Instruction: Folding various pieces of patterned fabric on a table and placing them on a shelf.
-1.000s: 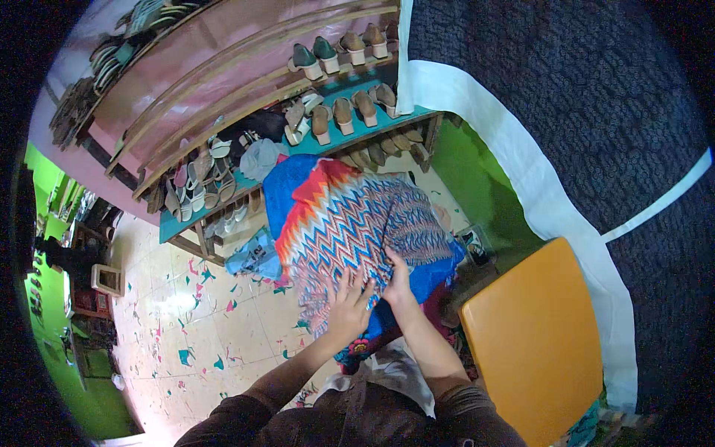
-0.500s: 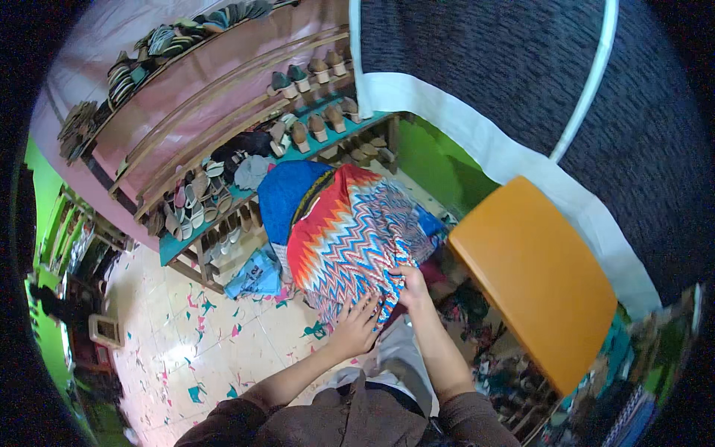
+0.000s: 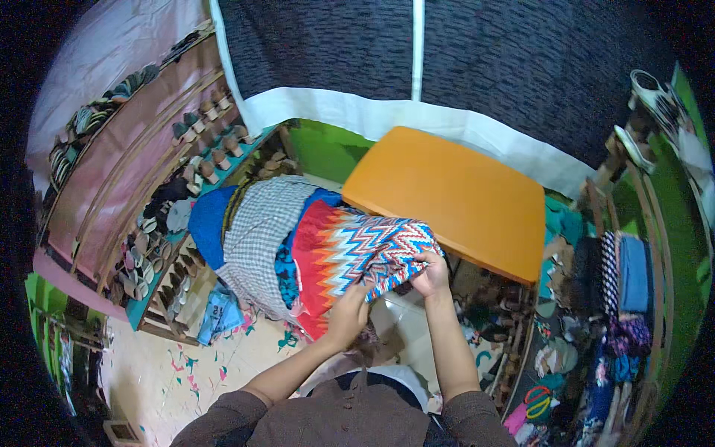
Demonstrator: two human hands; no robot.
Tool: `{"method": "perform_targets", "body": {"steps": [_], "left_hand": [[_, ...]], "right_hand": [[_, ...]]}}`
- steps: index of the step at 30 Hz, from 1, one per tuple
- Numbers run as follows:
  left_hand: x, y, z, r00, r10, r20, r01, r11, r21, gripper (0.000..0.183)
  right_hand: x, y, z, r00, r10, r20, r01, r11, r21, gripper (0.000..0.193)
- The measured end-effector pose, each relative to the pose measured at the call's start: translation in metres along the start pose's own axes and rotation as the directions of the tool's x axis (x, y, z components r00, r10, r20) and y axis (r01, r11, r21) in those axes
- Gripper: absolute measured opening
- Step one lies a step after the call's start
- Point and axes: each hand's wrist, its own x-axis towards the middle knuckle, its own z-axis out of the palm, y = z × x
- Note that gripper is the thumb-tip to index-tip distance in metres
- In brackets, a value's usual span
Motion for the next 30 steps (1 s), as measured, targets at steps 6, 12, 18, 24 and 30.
{"method": "perform_targets", "body": {"steps": [6, 12, 18, 24, 30], "left_hand": [[0.033, 0.051, 0.051, 0.988, -0.047, -0.145, 0.030, 0.993, -0.118, 0.022], [0.049, 0.101, 0.082, 0.995, -0.052, -0.091, 0.041, 0.993, -0.115, 0.019], [0.060, 0.135, 0.085, 0.992, 0.066, -0.103, -0.073, 0.995, -0.066, 0.023], [0.043, 0.183, 0.103, 0.849, 0.524, 0.075, -0.510, 0.848, -0.146, 0.031], [0.029, 0.154, 0.089, 0.834, 0.503, 0.228, -0.488, 0.864, -0.123, 0.033]], "right_hand": [[-0.081, -0.051, -0.019, 0.975, -0.171, -0.144, 0.156, 0.982, -0.108, 0.041], [-0.126, -0.098, -0.048, 0.989, -0.049, -0.142, 0.060, 0.995, 0.073, 0.029], [-0.140, -0.050, -0.071, 0.925, 0.032, -0.379, -0.117, 0.972, -0.203, 0.030], [-0.151, -0.044, -0.080, 0.999, -0.015, 0.044, 0.027, 0.958, -0.287, 0.029], [-0.143, -0.042, -0.079, 0.993, 0.066, -0.095, -0.087, 0.970, -0.226, 0.030]]}}
